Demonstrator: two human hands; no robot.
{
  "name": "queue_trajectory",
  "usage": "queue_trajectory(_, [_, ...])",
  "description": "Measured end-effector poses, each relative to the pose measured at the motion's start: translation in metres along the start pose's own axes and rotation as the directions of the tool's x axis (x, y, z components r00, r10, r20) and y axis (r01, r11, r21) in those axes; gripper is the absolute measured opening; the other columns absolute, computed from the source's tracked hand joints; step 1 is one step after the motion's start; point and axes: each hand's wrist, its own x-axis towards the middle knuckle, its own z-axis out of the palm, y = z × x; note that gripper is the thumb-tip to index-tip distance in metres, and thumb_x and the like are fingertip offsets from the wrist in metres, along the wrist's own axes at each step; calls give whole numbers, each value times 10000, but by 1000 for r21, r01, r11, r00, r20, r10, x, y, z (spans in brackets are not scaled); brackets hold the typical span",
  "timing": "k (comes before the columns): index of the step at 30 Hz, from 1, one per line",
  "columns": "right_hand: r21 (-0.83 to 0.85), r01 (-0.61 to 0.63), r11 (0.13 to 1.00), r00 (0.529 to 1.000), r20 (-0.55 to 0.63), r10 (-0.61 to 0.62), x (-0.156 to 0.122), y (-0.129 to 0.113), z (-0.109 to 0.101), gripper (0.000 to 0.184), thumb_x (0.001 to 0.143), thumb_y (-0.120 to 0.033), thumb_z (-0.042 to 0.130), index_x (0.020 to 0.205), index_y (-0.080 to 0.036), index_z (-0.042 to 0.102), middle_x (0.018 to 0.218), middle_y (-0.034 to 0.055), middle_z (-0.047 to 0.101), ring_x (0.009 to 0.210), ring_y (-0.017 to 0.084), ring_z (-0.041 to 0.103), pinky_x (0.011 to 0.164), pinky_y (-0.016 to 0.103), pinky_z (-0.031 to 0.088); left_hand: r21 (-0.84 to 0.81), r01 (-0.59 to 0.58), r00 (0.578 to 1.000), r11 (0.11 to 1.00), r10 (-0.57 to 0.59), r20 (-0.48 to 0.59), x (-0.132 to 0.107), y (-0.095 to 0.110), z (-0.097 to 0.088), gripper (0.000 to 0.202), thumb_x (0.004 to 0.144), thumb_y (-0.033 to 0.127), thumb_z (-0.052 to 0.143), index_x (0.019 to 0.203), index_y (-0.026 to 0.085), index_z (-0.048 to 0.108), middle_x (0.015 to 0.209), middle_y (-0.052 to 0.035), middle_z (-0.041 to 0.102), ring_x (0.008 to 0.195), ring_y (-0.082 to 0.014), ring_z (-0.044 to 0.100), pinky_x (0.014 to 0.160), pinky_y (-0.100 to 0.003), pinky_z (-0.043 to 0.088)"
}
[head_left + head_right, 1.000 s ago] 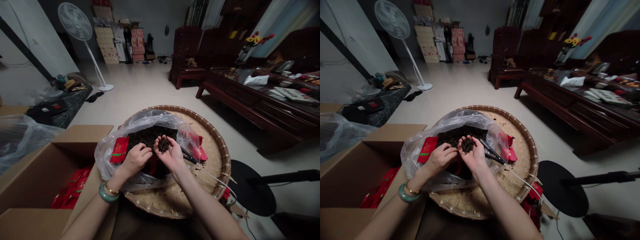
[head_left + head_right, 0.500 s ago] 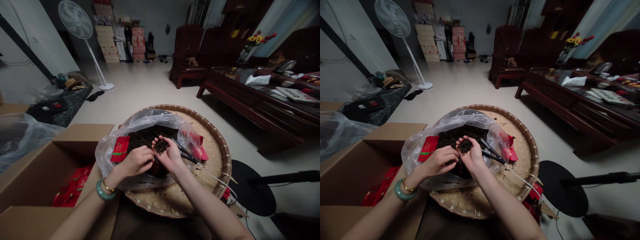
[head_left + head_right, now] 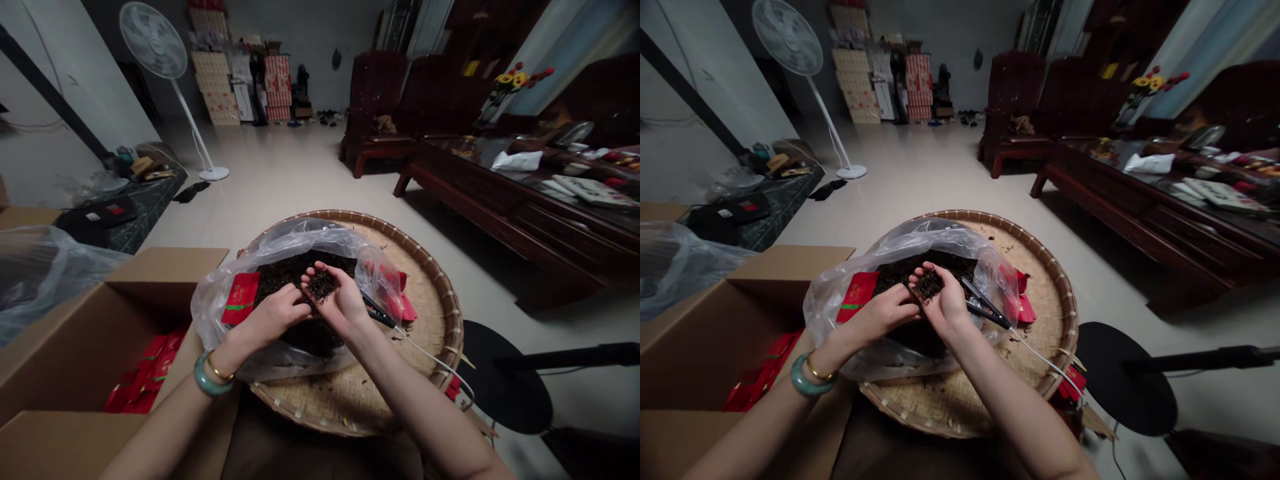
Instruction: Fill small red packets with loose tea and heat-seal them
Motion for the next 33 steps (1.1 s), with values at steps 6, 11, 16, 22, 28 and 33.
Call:
queue_trajectory(6, [-31,98,995,994,46,-96,2,10,-5,144,811,-160,501,763,-138,635,682,35,668,620,133,629,647,251,530,-27,5,1000,1000,-6,-29,2,-1,3,211,909,263,472,817,183,645,924,-61,539,888,-179,477,731,-288,463])
queue_trajectory(11, [-47,101,994,995,-18,-102,11,14,-12,152,791,-158,502,736,-146,644,662,24,666,599,130,615,629,254,518,-35,9,999,999,-11,-50,1,-3,5,221,895,296,500,757,171,621,923,-70,575,876,-182,477,727,-296,459])
queue_trajectory(16, [-66,102,993,993,-58,-105,13,15,-18,193,796,-149,485,714,-142,659,648,19,664,588,118,608,633,237,502,-97,-55,989,994,41,-143,-1,-5,14,167,878,285,538,781,164,601,774,-40,632,783,-168,476,734,-301,443])
queue_trajectory(22, [-116,157,981,987,-29,-161,13,16,-21,157,739,-134,535,723,-142,692,714,18,699,640,113,611,685,231,488,-91,-37,983,995,20,-185,-5,-8,23,229,882,352,522,800,180,649,744,-34,610,706,-142,498,646,-253,427])
queue_trajectory(28, [-216,246,945,968,1,-252,10,18,-21,210,719,-156,511,734,-147,720,795,34,727,769,132,623,807,247,462,-164,7,987,986,-33,-158,-6,-5,20,303,894,391,485,774,172,656,746,-32,579,659,-116,513,590,-218,407])
queue_trajectory(33, [-278,243,929,969,104,-223,2,15,-22,346,618,-105,439,789,-119,739,885,63,729,897,169,616,914,273,415,-203,32,989,979,-61,-137,-7,-4,19,295,883,394,503,768,168,653,775,-42,586,692,-124,538,616,-222,421])
